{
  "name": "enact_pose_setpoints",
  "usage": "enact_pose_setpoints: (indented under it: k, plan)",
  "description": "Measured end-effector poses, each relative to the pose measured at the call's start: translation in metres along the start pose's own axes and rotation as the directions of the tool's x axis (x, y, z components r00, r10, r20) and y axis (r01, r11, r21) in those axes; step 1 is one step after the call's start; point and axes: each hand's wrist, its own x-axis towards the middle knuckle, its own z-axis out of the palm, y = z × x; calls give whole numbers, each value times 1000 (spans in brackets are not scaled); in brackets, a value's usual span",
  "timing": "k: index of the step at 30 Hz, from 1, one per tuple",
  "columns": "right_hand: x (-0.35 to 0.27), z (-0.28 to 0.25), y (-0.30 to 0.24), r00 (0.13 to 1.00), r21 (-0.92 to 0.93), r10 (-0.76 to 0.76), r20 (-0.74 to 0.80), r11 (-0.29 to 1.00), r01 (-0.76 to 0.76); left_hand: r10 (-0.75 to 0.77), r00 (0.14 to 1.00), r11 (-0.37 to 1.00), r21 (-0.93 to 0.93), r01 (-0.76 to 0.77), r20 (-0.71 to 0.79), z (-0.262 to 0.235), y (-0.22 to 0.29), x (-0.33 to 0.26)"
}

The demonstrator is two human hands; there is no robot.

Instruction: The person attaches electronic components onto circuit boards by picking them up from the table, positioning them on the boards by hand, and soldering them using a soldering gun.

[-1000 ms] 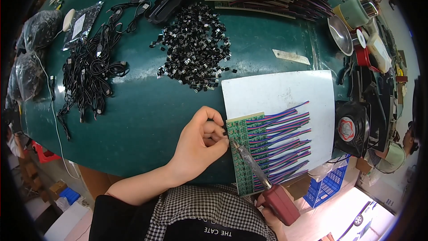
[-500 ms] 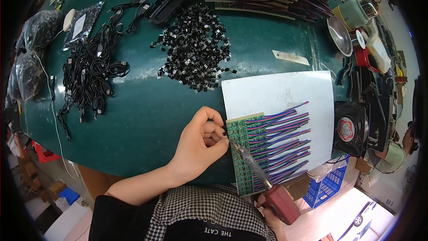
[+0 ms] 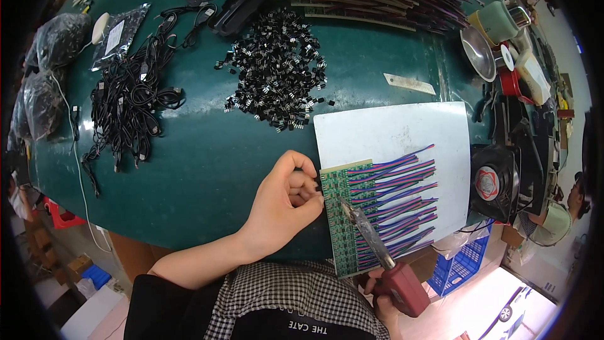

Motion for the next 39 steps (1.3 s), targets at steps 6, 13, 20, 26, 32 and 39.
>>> enact_pose_setpoints:
  k: [6, 13, 20, 26, 32, 39]
  plan:
    - [9, 5, -16, 998, 38, 21, 64, 999, -23, 14, 1000, 1000, 7, -14, 2, -1, -1, 0]
    - [16, 11, -11, 953, -60, -262, -150, 965, 255, 20, 1000, 1000, 6, -20, 6, 0, -1, 0]
    - [15, 8, -26, 993, 59, -94, -66, 993, 98, 11, 1000, 999, -37, -12, -24, 3, -1, 0]
    - [18, 15, -13, 930, 194, -239, -279, 935, 299, 65, 998, 995, 71, -65, 2, 1, 0, -4]
    - [13, 13, -23, 992, 344, -105, -65, 931, 121, 249, 951, 896, 417, -154, -184, -42, 25, 4]
    - [12, 13, -29, 999, 394, -27, 30, 919, 12, 465, 853, 593, 799, -102, -236, -113, 49, 31]
